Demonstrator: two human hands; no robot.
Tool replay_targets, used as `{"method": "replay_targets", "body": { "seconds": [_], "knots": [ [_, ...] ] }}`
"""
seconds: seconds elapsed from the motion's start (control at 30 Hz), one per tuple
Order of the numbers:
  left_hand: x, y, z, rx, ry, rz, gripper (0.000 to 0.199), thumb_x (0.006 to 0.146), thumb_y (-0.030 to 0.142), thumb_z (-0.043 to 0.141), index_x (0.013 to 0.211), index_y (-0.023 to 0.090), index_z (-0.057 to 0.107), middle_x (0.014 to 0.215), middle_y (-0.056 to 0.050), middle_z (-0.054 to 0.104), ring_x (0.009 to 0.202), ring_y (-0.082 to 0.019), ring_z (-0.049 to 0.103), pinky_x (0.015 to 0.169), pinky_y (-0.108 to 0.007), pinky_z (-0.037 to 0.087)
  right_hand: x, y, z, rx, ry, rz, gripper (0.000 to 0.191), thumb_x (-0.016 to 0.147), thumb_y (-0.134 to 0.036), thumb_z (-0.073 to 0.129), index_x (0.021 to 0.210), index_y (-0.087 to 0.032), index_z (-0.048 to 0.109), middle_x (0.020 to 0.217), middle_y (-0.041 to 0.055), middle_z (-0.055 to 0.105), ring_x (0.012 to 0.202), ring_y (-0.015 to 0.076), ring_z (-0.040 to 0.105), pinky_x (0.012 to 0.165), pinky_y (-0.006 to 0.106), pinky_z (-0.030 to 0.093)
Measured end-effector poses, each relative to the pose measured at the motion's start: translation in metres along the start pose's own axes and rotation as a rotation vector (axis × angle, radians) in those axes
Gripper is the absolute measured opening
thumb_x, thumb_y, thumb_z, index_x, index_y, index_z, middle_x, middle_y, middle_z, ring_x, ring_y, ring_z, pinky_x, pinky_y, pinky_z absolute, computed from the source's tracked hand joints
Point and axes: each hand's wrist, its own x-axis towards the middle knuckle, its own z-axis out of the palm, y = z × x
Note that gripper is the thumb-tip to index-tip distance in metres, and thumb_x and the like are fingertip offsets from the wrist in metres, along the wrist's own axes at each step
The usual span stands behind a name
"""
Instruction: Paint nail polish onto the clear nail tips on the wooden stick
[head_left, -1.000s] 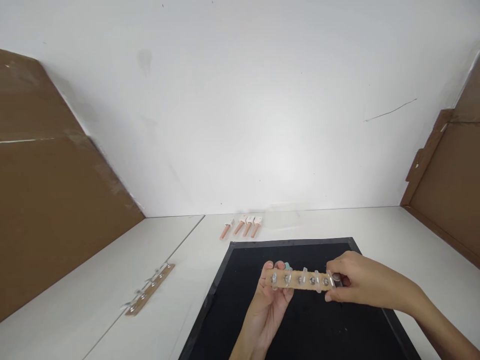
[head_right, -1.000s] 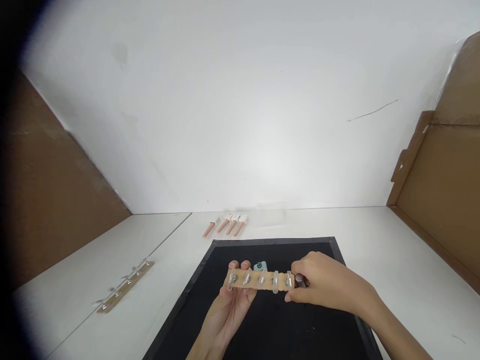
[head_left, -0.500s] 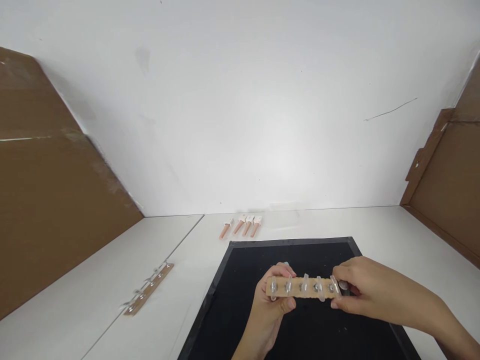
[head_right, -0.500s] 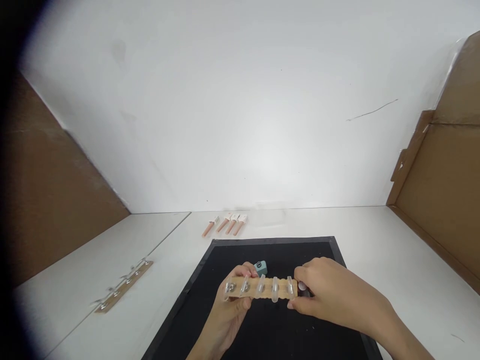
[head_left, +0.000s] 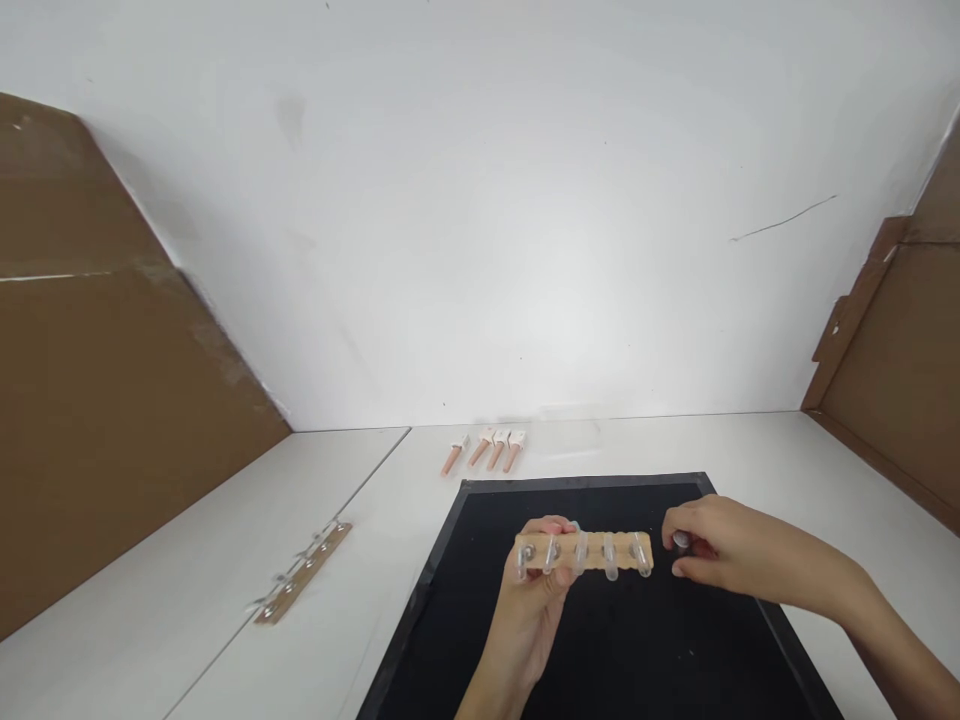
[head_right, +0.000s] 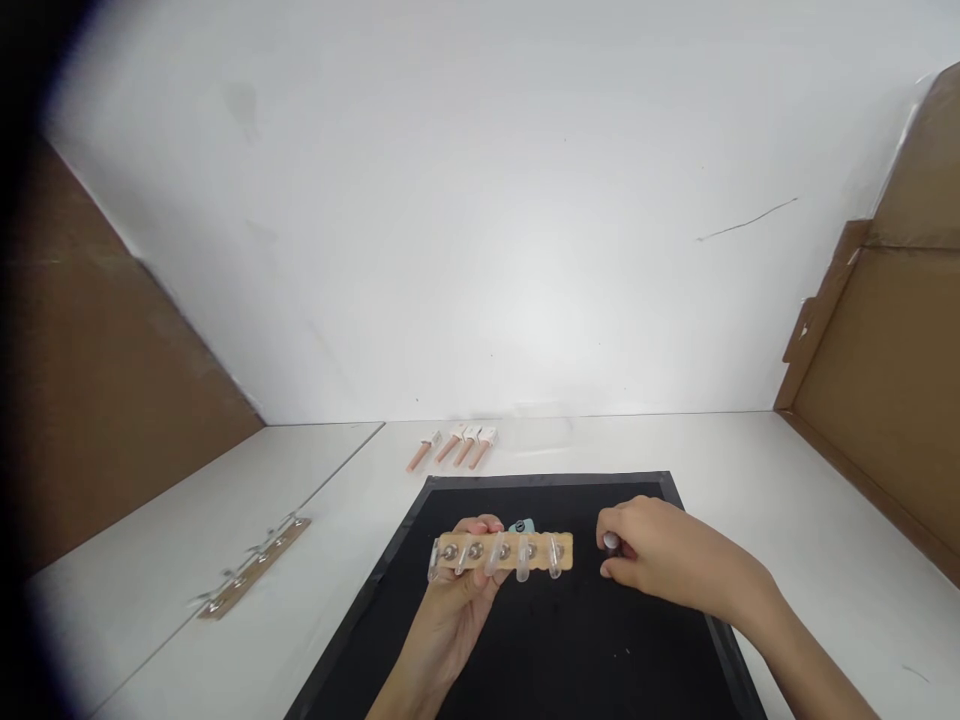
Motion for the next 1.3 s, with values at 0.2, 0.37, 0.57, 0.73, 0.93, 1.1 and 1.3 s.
{"method": "replay_targets", "body": {
  "seconds": [0.2,0.37,0.57,0.73,0.93,1.1,1.3],
  "knots": [
    [0.0,0.0,-0.005,-0.026,0.031,0.061,0.025,0.051,0.02,0.082,0.072,0.023,0.069,0.078,0.001,0.064,0.073,-0.011,0.06,0.067,-0.022,0.052,0.023,0.016,0.014,0.111,0.107,-0.054,0.018,0.086,-0.022,0.044,0.093,-0.022,0.06,0.083,0.0044,0.061,0.071,0.0196,0.056,0.061,0.03,0.043],
    [0.007,-0.009,-0.016,-0.092,0.104,0.036,0.03,0.047,0.022,0.084,0.074,0.023,0.07,0.077,0.002,0.068,0.075,-0.011,0.064,0.068,-0.018,0.053,0.038,0.026,0.041,0.206,0.204,-0.105,0.02,0.091,-0.028,0.04,0.102,-0.022,0.056,0.082,0.0032,0.06,0.069,0.0173,0.056,0.062,0.03,0.045],
    [0.012,-0.017,-0.021,-0.146,0.13,0.045,0.029,0.05,0.022,0.082,0.076,0.022,0.071,0.079,0.002,0.073,0.078,-0.013,0.068,0.074,-0.019,0.054,0.047,0.013,0.062,0.224,0.244,-0.18,0.018,0.092,-0.026,0.04,0.097,-0.018,0.056,0.076,0.0022,0.06,0.062,0.0149,0.053,0.056,0.026,0.043],
    [0.012,-0.019,-0.023,-0.21,0.122,0.062,0.027,0.057,0.016,0.078,0.082,0.024,0.071,0.081,0.002,0.074,0.08,-0.014,0.068,0.076,-0.021,0.054,0.06,-0.003,0.064,0.152,0.248,-0.202,0.014,0.09,-0.015,0.043,0.087,-0.017,0.056,0.07,-0.0004,0.058,0.06,0.014,0.052,0.054,0.026,0.042],
    [0.012,-0.018,-0.031,-0.257,0.094,0.058,0.022,0.065,0.014,0.073,0.084,0.024,0.07,0.086,0.001,0.075,0.084,-0.014,0.068,0.079,-0.021,0.054,0.078,-0.009,0.074,0.075,0.224,-0.187,0.021,0.09,-0.026,0.053,0.108,-0.014,0.057,0.103,0.0058,0.062,0.083,0.0179,0.063,0.07,0.036,0.053],
    [0.012,-0.016,-0.028,-0.296,0.105,0.025,0.023,0.062,0.011,0.074,0.082,0.022,0.07,0.082,0.0,0.076,0.079,-0.014,0.07,0.073,-0.019,0.055,0.084,-0.001,0.082,0.059,0.193,-0.188,0.024,0.09,-0.025,0.054,0.112,-0.015,0.055,0.11,0.0072,0.06,0.089,0.0199,0.062,0.074,0.039,0.052],
    [0.014,-0.018,-0.029,-0.31,0.136,0.002,0.024,0.06,0.01,0.076,0.08,0.021,0.07,0.082,0.0,0.076,0.078,-0.015,0.07,0.072,-0.021,0.056,0.09,0.005,0.088,0.046,0.169,-0.197,0.025,0.09,-0.025,0.054,0.113,-0.016,0.055,0.112,0.0075,0.059,0.091,0.0205,0.062,0.075,0.04,0.052]
  ]
}}
